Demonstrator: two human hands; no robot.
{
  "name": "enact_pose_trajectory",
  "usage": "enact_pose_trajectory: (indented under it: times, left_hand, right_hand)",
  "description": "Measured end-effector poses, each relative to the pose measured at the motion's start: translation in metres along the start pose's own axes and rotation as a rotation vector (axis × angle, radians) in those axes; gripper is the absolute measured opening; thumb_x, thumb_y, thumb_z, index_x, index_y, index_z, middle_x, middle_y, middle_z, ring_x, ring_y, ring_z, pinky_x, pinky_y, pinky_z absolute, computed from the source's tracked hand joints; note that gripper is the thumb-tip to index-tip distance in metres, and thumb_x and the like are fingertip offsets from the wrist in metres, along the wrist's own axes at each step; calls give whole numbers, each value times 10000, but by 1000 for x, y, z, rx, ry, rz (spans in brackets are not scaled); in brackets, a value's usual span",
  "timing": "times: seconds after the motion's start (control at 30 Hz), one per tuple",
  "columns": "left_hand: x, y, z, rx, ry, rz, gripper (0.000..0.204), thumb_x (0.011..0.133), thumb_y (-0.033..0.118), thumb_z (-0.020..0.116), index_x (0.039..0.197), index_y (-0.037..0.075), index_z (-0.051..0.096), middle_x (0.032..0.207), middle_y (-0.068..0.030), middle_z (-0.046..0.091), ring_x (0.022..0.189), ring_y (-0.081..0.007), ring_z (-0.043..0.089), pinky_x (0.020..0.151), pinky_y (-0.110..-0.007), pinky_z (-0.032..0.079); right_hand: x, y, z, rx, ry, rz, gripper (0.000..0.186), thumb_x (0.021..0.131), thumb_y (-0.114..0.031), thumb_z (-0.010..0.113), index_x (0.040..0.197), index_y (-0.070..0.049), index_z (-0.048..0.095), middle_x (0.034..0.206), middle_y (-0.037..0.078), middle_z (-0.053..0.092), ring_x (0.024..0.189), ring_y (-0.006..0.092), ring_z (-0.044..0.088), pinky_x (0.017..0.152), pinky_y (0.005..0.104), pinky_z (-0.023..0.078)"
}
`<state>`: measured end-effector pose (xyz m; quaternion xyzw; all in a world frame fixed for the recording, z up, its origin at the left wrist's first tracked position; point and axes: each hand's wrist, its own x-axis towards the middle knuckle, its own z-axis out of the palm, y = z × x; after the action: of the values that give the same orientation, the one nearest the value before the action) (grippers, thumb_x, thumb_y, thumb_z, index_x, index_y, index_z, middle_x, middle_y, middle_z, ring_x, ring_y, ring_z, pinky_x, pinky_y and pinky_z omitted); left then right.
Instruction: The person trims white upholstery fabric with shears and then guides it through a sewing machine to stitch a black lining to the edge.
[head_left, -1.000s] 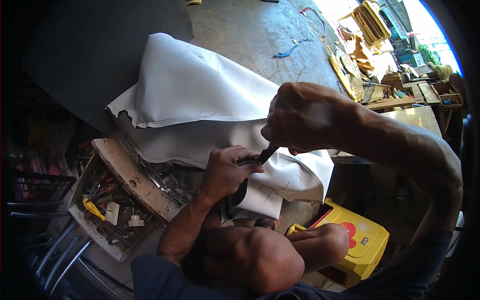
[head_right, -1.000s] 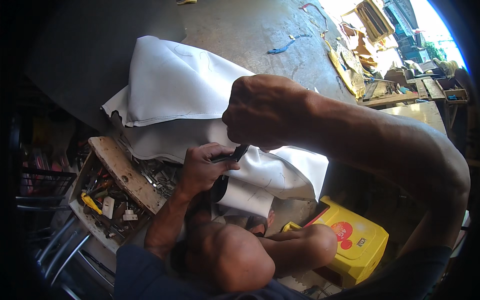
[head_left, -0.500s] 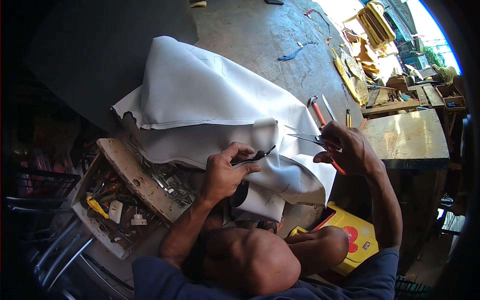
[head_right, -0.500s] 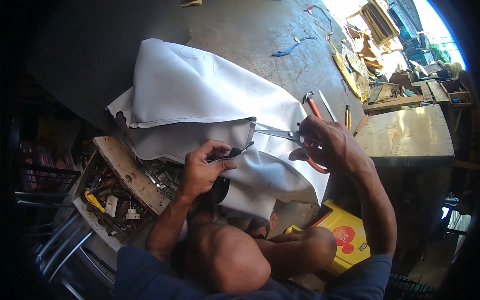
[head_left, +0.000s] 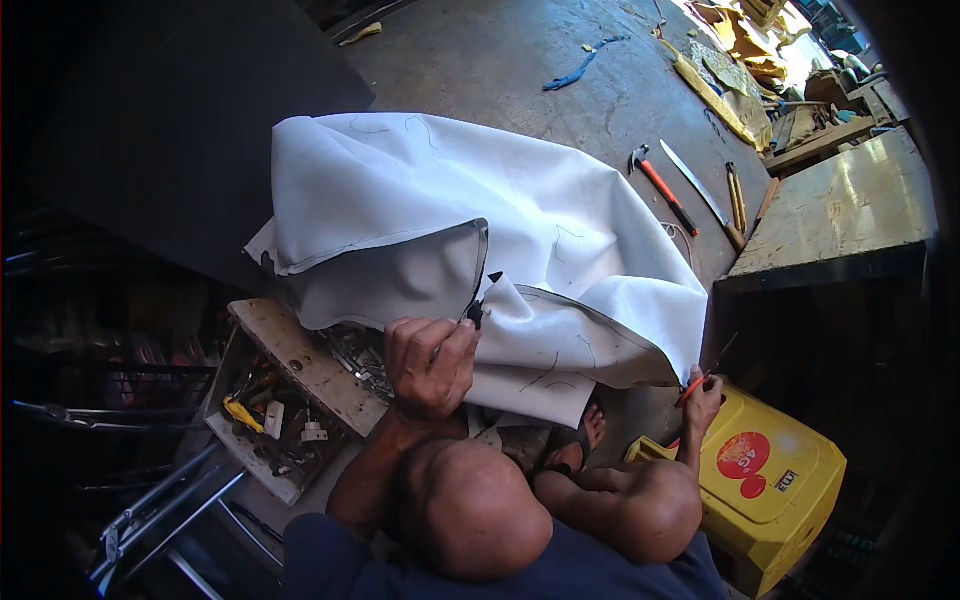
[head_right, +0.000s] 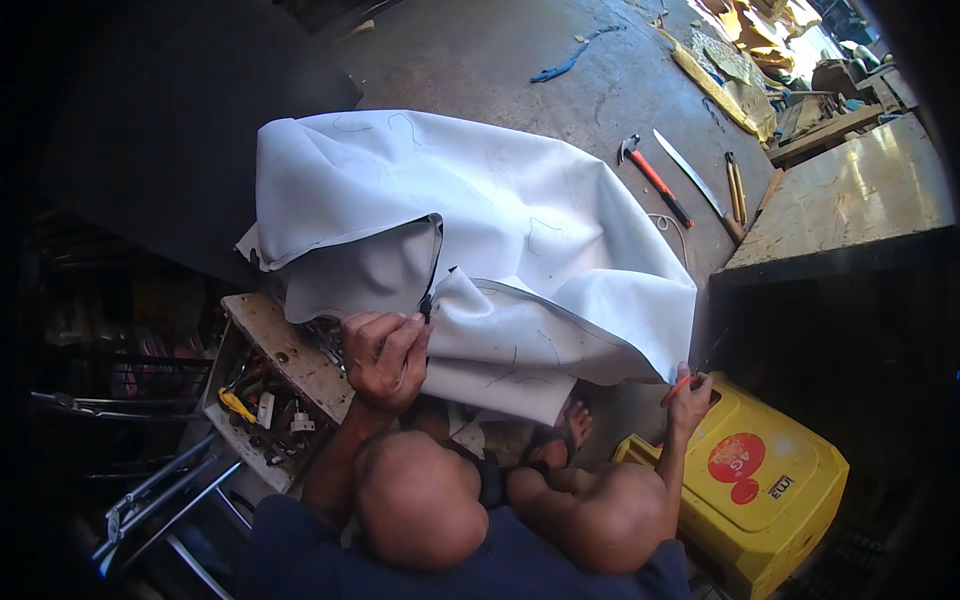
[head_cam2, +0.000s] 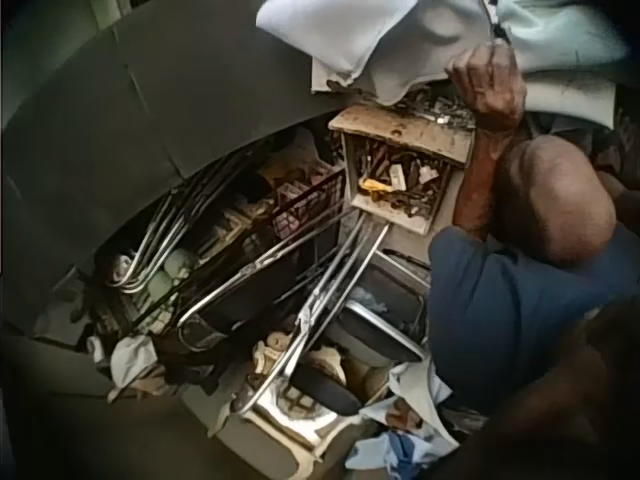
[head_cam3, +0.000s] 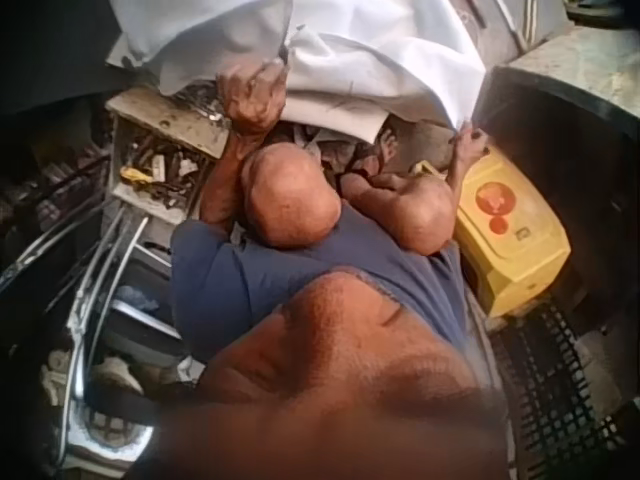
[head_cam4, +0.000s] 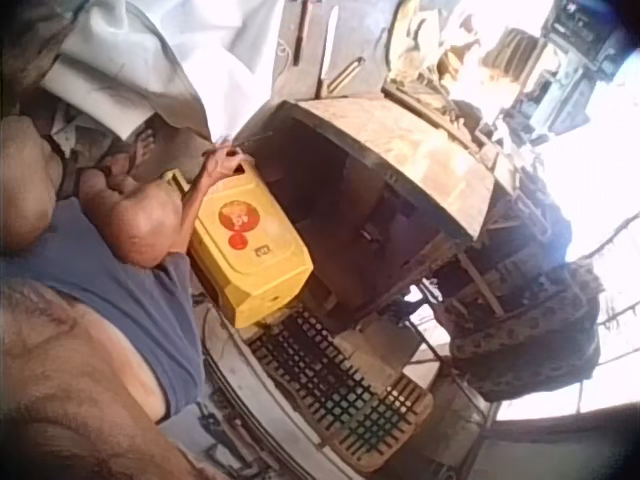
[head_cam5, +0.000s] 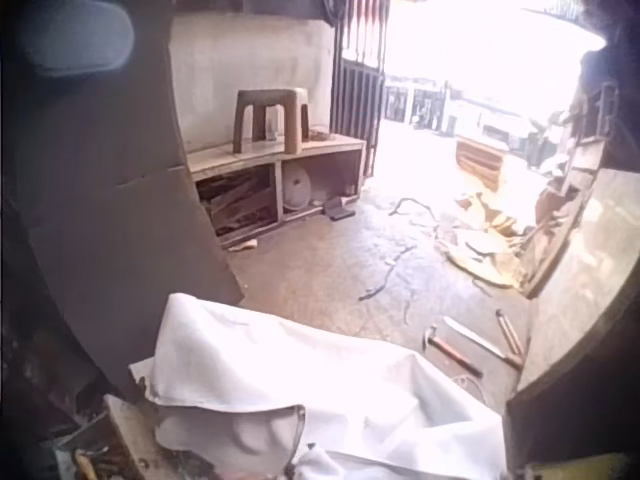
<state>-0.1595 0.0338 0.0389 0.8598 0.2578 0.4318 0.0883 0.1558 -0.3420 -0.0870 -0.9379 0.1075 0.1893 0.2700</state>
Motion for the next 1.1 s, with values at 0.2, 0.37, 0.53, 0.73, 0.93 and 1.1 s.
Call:
enact_pose_trajectory:
  times: [0.2,0.37,0.53,0.73,0.93,1.1]
  left_hand:
    - [23,14,0,-48,-43,30,251,774,24,884,982,53,746,864,-48,624,668,-208,593,578,-343,483]
    - [53,37,-26,-383,-150,-175,200,807,76,892,929,54,735,779,-48,657,601,-187,592,519,-330,476]
    - [50,37,-19,-921,-538,-493,221,839,133,889,968,25,745,830,-58,711,680,-100,618,603,-263,475]
    - [-13,9,3,-870,-911,-901,196,923,174,804,1007,5,752,947,-60,683,799,-114,618,738,-290,503]
    - [-45,7,27,-356,-830,-618,194,858,232,813,951,67,770,1159,-186,603,1173,-371,511,1013,-463,433]
    - [-87,-30,36,-459,-866,-640,165,874,183,769,930,42,706,909,-158,646,858,-320,654,778,-441,529]
  right_hand:
    - [-106,143,2,-150,-399,304,334,957,-199,785,1169,-17,601,871,60,655,627,156,613,599,275,533]
    - [-119,140,5,-131,-416,271,327,955,-176,782,1176,-19,599,908,64,659,637,163,616,613,279,544]
    - [-120,118,3,-76,-338,227,321,953,-152,779,1182,-20,596,945,67,662,646,169,620,627,284,554]
    - [-48,-58,-56,387,16,-388,318,951,-124,775,1191,-23,593,990,71,666,658,176,624,643,289,567]
    - [-71,-158,-24,199,-534,-1235,394,951,-119,774,1270,-54,553,1039,87,651,825,231,632,783,353,597]
    - [-61,-174,-19,-148,-631,-1109,320,879,-105,700,1139,-53,521,969,162,658,860,385,662,703,483,521]
